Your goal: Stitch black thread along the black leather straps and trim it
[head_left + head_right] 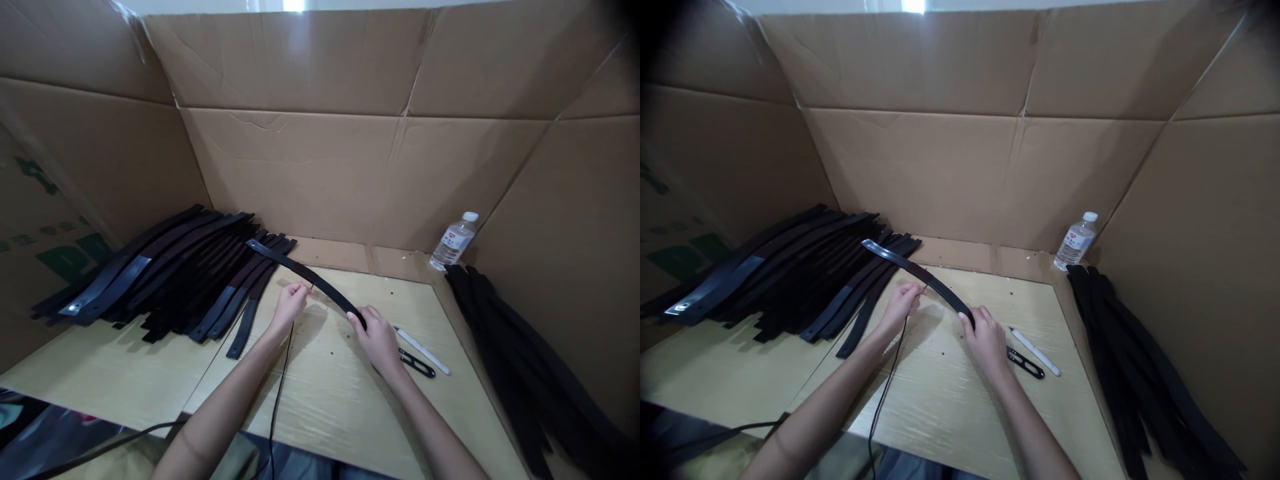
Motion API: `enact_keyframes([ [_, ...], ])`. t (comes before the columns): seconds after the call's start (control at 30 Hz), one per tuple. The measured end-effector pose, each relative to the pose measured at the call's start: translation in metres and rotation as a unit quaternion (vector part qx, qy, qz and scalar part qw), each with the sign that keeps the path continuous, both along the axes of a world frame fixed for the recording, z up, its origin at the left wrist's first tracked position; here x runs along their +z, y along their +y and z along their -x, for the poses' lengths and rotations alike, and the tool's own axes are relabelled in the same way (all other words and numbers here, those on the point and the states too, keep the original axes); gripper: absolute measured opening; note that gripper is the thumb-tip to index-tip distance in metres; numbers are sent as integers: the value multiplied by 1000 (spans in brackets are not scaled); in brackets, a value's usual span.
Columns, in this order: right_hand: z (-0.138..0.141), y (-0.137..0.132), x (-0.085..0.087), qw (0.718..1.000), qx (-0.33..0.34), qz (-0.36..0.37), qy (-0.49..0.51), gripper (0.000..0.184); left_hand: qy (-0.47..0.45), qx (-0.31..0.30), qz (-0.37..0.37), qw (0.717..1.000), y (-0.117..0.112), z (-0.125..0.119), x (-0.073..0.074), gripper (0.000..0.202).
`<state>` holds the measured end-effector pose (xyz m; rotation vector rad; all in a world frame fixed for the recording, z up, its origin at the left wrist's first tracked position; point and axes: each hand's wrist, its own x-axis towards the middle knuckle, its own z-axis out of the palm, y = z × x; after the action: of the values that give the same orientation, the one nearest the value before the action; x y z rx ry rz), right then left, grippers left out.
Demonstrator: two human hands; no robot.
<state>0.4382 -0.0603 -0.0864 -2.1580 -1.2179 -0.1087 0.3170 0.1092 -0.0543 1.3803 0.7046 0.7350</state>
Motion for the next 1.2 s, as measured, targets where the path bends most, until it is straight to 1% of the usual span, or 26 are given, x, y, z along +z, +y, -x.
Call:
enact_keyframes([
  [0.17, 0, 0, 1, 1000, -15, 0, -10, 29, -6, 11, 9, 1000, 2, 0, -1, 17],
  [0.3, -1, -2, 3, 999, -33, -15, -29, 24, -2, 15, 10, 1000, 0, 0, 1, 17],
  [0.37, -2, -3, 4, 998, -39, -20, -42, 23, -2, 13, 18, 1000, -1, -1, 2, 21],
  [0.57, -3, -5, 5, 994, -43, -29, -96, 20, 8, 5, 38, 999, -2, -4, 0, 42],
  [0.7, -2, -5, 5, 992, -34, -28, -116, 19, 8, -5, 33, 999, -3, -4, -1, 47],
  [0.87, -1, -5, 9, 996, -17, -32, -76, 16, 9, -20, 30, 999, -2, -4, -1, 48],
  [1.03, -1, -5, 13, 999, -4, -31, -5, 30, -7, -31, 19, 999, -1, -3, -4, 45],
  [1.13, -3, -5, 12, 999, 9, -35, 1, 34, -31, -53, 11, 998, 0, -2, -6, 50],
  [1.2, -5, -4, 11, 999, 5, -39, -11, 34, -41, -67, 0, 997, 0, -1, -7, 48],
])
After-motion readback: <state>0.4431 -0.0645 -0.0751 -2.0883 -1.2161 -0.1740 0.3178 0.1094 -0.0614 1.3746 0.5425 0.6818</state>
